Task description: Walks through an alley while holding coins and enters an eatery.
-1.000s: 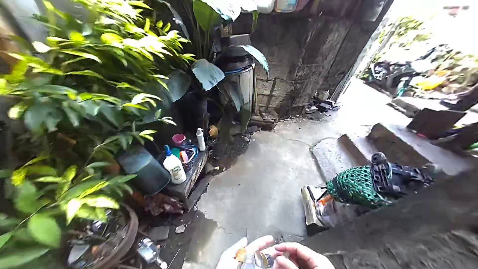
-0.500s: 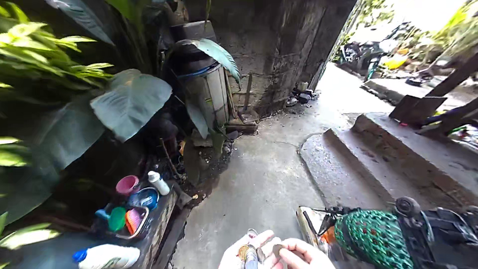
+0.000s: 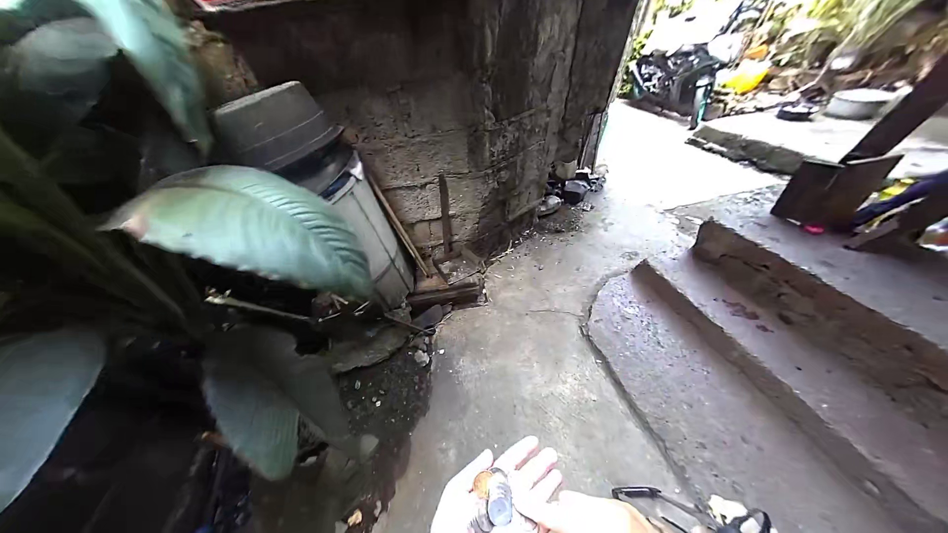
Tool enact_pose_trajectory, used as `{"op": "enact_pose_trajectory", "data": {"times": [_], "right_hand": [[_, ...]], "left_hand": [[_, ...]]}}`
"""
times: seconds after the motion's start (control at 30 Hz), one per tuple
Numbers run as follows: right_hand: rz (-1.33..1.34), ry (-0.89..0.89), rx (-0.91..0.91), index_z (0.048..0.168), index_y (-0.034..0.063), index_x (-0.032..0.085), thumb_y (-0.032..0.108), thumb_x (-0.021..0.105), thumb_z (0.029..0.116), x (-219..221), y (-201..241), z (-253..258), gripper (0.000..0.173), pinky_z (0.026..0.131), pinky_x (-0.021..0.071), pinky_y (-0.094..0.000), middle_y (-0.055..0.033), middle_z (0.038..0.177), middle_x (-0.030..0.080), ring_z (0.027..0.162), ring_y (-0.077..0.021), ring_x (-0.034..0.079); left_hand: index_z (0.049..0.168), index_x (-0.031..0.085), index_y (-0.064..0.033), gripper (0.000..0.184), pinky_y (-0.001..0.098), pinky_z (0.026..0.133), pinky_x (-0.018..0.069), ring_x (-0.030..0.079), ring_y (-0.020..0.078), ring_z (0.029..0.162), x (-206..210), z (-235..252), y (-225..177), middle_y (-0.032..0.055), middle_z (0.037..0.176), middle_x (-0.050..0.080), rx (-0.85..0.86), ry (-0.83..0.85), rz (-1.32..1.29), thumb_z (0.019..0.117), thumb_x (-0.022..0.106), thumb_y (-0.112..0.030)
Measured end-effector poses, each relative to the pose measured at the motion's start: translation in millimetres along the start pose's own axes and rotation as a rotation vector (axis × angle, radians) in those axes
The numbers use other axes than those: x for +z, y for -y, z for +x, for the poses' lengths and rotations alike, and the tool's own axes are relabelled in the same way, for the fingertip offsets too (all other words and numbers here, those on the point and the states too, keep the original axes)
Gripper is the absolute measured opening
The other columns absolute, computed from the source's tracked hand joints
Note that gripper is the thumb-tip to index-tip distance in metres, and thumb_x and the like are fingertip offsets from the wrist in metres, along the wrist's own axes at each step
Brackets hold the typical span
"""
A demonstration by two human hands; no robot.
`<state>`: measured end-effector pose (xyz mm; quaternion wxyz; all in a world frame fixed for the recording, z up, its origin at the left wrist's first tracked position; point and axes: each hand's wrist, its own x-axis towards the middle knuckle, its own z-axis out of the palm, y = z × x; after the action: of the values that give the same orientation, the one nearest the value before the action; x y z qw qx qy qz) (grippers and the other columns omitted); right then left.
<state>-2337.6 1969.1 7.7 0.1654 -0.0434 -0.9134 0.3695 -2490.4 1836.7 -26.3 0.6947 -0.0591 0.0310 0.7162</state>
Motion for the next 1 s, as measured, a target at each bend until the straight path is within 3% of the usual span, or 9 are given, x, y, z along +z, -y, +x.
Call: {"op": "enact_pose_trajectory", "data": {"times": [0.27, 0.33, 0.43, 0.53, 0.6, 0.67, 0.77, 0.87, 1.0], "right_hand": [[0.427, -0.266, 0.259, 0.095, -0.004, 0.075, 0.004, 0.068, 0.0926, -81, -154, 144, 0.011, 0.065, 0.0513, -0.0192, -0.0068, 0.079, 0.07, 0.069, -0.003, 0.061], [0.794, -0.362, 0.437, 0.092, 0.0095, 0.065, 0.0, 0.048, 0.0897, -110, -184, 184, 0.019, 0.055, 0.0463, -0.0161, 0.0065, 0.076, 0.065, 0.06, 0.0022, 0.056], [1.146, -0.434, 0.578, 0.085, 0.0189, 0.065, 0.015, 0.039, 0.0972, -159, -230, 239, 0.03, 0.048, 0.0456, -0.0162, 0.0064, 0.077, 0.069, 0.055, 0.0003, 0.057], [0.708, -0.464, 0.554, 0.095, 0.0064, 0.075, 0.006, 0.062, 0.0978, -190, -265, 279, 0.014, 0.056, 0.049, -0.0154, 0.0058, 0.078, 0.071, 0.059, 0.0039, 0.058], [0.342, -0.343, 0.38, 0.12, 0.0005, 0.075, 0.011, 0.07, 0.0959, -204, -298, 295, 0.027, 0.07, 0.0586, -0.0281, -0.0081, 0.094, 0.078, 0.071, -0.0079, 0.069], [0.107, -0.371, 0.297, 0.118, 0.0043, 0.078, 0.014, 0.069, 0.0969, -215, -337, 308, 0.025, 0.07, 0.061, -0.0421, -0.0152, 0.088, 0.078, 0.072, -0.0222, 0.074], [0.316, -0.593, 0.344, 0.106, -0.0001, 0.079, 0.005, 0.068, 0.0954, -254, -403, 330, 0.015, 0.08, 0.0612, -0.0231, -0.0049, 0.092, 0.079, 0.081, -0.0044, 0.074], [0.887, -0.736, 0.461, 0.099, 0.0152, 0.074, 0.005, 0.055, 0.0992, -310, -474, 346, 0.022, 0.054, 0.0467, -0.014, 0.012, 0.076, 0.069, 0.058, 0.006, 0.055], [1.332, -0.674, 0.671, 0.076, 0.021, 0.062, 0.025, 0.032, 0.1014, -398, -569, 384, 0.04, 0.043, 0.0397, -0.0149, 0.0071, 0.075, 0.067, 0.049, 0.0012, 0.05]], "left_hand": [[0.147, 0.052, -0.0052, 0.06, 0.0447, 0.113, 0.0453, 0.055, 0.0345, 0.136, 26, 209, -135, 0.02, 0.146, 0.058, -0.188, -0.023, 0.072, 0.1063, 0.02, -0.035], [0.147, 0.051, -0.0054, 0.06, 0.0473, 0.112, 0.045, 0.055, 0.0357, 0.136, 41, 265, -165, 0.0201, 0.145, 0.058, -0.215, -0.058, 0.09, 0.1071, 0.019, -0.036], [0.147, 0.051, -0.0062, 0.062, 0.0476, 0.111, 0.0455, 0.055, 0.0351, 0.136, 65, 348, -205, 0.0194, 0.145, 0.058, -0.273, -0.067, 0.123, 0.1068, 0.015, -0.036], [0.146, 0.051, -0.0055, 0.06, 0.0459, 0.111, 0.0467, 0.058, 0.0345, 0.133, 83, 427, -232, 0.0195, 0.143, 0.06, -0.325, -0.086, 0.083, 0.107, 0.017, -0.036], [0.148, 0.05, -0.0067, 0.061, 0.0444, 0.11, 0.0472, 0.057, 0.0335, 0.134, 88, 480, -248, 0.0187, 0.144, 0.059, -0.353, -0.071, 0.096, 0.1064, 0.016, -0.036], [0.148, 0.049, -0.0076, 0.061, 0.0445, 0.109, 0.0474, 0.056, 0.0329, 0.135, 91, 530, -261, 0.0176, 0.146, 0.058, -0.378, -0.055, 0.125, 0.1066, 0.015, -0.036], [0.148, 0.051, -0.0053, 0.059, 0.0454, 0.112, 0.0457, 0.054, 0.0345, 0.137, 92, 611, -278, 0.0197, 0.146, 0.057, -0.414, -0.035, 0.118, 0.1063, 0.021, -0.034], [0.147, 0.051, -0.004, 0.059, 0.0489, 0.113, 0.0444, 0.053, 0.0358, 0.138, 98, 699, -288, 0.0201, 0.146, 0.057, -0.414, -0.065, 0.157, 0.1066, 0.02, -0.034], [0.147, 0.052, -0.005, 0.06, 0.0499, 0.114, 0.0425, 0.051, 0.0363, 0.14, 119, 821, -299, 0.0195, 0.148, 0.056, -0.418, -0.094, 0.201, 0.1064, 0.02, -0.035]]}}
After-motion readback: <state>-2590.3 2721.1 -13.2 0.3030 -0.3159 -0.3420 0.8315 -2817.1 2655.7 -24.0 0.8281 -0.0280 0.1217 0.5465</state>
